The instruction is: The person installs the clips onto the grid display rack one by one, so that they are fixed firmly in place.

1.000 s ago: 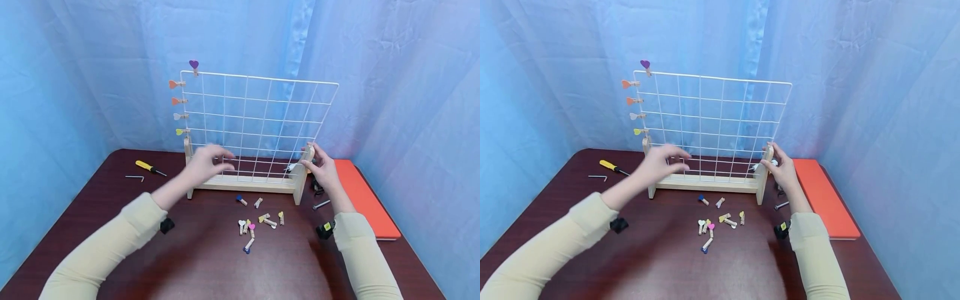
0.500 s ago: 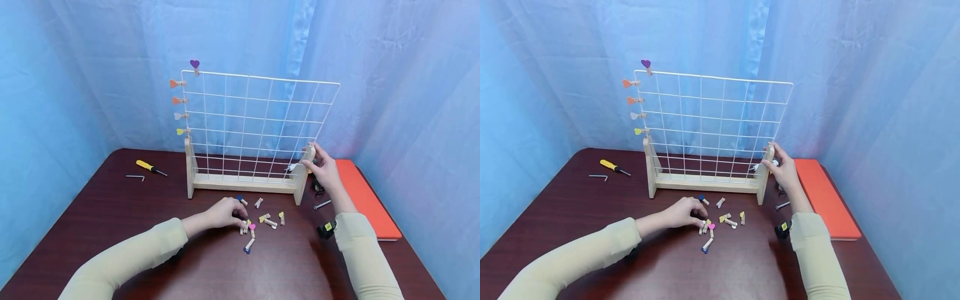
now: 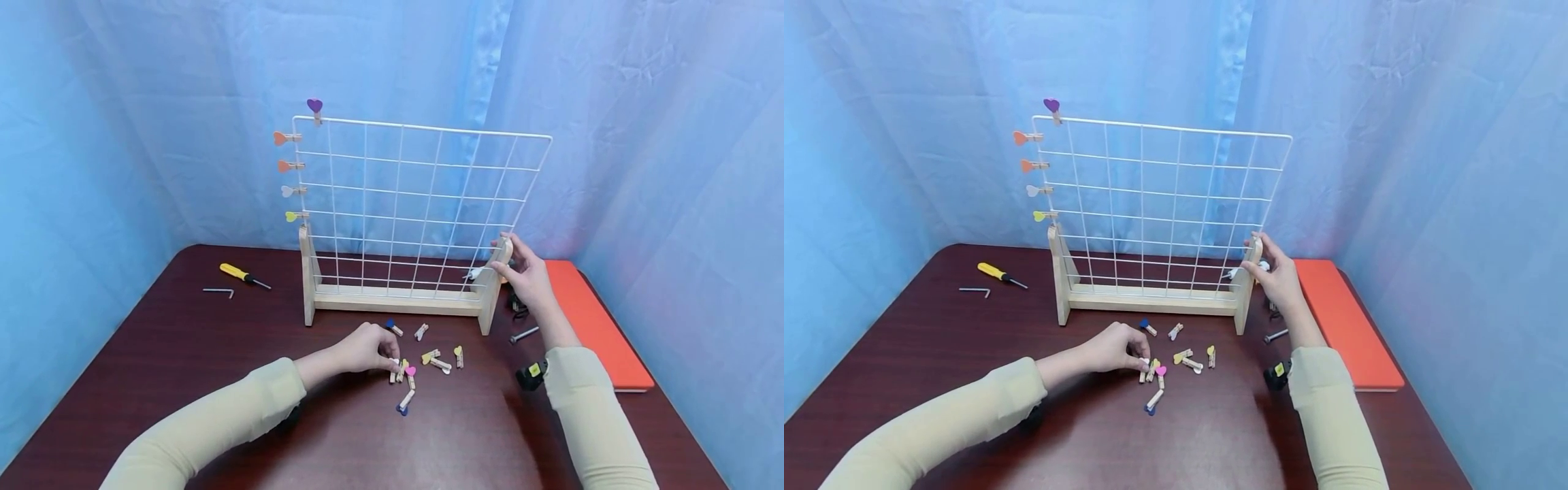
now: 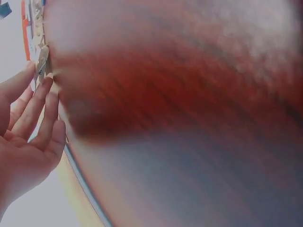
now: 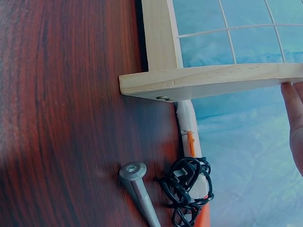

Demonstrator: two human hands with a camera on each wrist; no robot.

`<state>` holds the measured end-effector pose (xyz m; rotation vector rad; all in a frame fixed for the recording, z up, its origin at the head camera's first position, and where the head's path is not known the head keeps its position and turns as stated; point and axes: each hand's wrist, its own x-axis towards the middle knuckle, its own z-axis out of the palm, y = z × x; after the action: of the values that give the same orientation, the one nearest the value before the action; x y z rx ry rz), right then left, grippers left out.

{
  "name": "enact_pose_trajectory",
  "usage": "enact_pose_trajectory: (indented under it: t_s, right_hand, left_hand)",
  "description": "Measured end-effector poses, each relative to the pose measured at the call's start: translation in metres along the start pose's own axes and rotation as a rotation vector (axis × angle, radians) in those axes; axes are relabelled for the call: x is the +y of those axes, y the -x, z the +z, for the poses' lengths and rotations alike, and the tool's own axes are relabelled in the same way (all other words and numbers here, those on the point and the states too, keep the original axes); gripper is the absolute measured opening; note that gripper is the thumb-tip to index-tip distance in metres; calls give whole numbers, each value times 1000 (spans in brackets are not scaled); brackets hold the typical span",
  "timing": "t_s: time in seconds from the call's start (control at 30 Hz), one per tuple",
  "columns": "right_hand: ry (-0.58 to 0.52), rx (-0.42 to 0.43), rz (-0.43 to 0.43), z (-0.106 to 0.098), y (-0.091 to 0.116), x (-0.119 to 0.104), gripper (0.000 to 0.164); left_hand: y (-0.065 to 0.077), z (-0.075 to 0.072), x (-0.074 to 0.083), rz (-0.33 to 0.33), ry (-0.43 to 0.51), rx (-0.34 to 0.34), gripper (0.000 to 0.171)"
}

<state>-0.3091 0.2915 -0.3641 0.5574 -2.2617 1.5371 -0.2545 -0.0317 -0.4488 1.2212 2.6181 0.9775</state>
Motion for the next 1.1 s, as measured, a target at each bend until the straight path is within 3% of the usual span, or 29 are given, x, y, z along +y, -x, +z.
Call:
enact_pose_trajectory:
  t_s: [0.1, 0.2, 0.3, 0.43, 0.57, 0.67, 0.77, 0.83, 0.97, 1.1]
  right_hand:
    - [10, -2, 3, -1, -1, -1, 55]
    - [11, 3, 9, 0, 1, -1, 55]
    - [2, 6, 5, 1, 0, -1, 55]
    - [-18, -1, 2, 0, -1, 0, 55]
    - [-28, -2, -6, -3, -2, 1, 56]
    - [-16, 1, -6, -4, -2, 1, 56]
    - [-9, -2, -4, -4, -2, 1, 55]
    - [-6, -3, -7, -4, -3, 1, 55]
    - [-5, -5, -9, -4, -3, 2, 55]
    - [-6, -5, -2, -4, -3, 2, 56]
  left_hand:
    - [0, -7, 3, 19, 27, 14, 8]
    - [-1, -23, 11, 32, 38, 45, 4]
    - [-3, -52, 24, 47, 12, 103, 5]
    - [-10, -104, 45, 64, -77, 205, 6]
    - [-19, -160, 68, 102, -160, 364, 5]
    - [-27, -200, 84, 159, -228, 561, 4]
    - [-33, -237, 99, 173, -266, 758, 6]
    - [-37, -258, 109, 160, -280, 847, 8]
    - [-43, -291, 120, 95, -348, 912, 15]
    - [-51, -307, 122, 32, -424, 907, 20]
